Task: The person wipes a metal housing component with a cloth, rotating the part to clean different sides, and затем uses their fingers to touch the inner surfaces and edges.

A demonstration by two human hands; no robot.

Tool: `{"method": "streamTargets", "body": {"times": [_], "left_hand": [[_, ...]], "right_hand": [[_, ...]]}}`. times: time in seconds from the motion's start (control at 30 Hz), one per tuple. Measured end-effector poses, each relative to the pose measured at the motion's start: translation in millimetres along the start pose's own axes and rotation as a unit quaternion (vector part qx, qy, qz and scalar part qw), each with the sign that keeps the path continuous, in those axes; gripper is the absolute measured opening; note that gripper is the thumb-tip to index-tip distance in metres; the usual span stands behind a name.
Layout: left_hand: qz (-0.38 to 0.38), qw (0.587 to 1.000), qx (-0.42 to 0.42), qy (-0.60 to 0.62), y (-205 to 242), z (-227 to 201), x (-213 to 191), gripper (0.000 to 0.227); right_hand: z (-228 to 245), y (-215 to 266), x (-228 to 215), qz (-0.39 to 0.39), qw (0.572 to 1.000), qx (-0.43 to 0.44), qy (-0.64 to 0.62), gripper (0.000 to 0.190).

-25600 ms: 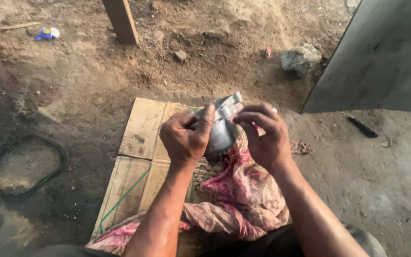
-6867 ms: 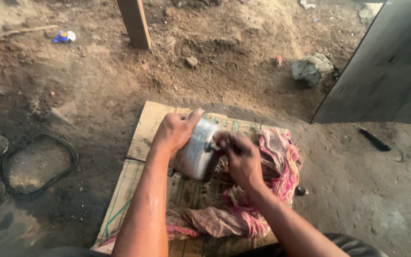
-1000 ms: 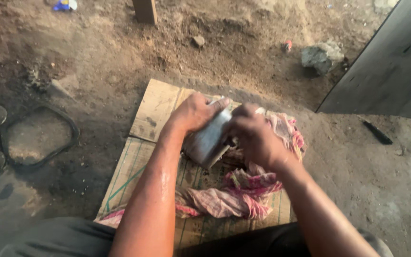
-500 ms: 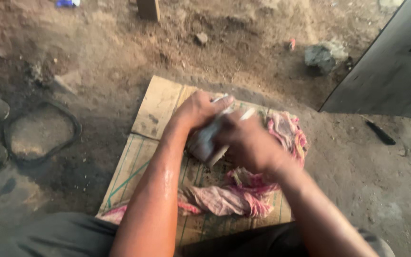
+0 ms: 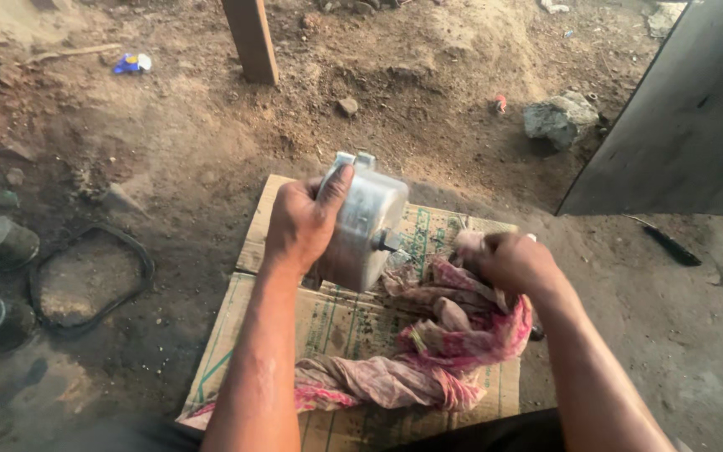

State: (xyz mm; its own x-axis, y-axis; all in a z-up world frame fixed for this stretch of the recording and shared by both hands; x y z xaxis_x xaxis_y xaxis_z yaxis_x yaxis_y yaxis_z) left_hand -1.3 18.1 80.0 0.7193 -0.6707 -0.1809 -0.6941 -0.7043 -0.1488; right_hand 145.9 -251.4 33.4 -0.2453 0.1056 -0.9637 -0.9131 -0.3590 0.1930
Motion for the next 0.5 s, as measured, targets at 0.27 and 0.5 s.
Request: {"method": "streamTargets", "body": {"times": [0.27, 0.5], "left_hand": [[-0.157, 0.981, 0.006, -0.111, 20, -15, 26, 0.064], [-0.100, 0.987, 0.115, -0.048, 64, -45, 76, 0.050]], "right_hand": [[40, 63, -45, -0.178, 0.904, -0.120, -0.369, 0.054], [42, 27, -3, -0.275, 0.848, 0.023, -0.452, 0.034]]}}
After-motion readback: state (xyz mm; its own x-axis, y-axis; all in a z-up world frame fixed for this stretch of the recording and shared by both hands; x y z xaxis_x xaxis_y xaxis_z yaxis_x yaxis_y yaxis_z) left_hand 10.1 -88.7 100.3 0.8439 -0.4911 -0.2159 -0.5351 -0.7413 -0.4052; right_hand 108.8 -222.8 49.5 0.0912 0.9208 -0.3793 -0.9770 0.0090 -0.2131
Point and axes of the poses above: each hand's wrist, its own y-axis away from the middle knuckle, its own x-axis out of the palm, z = x × y, the point moved 5 cm from there along -y, towards the middle knuckle, and after that the axes turned 12 degrees about -z, right-handed, at the moved point
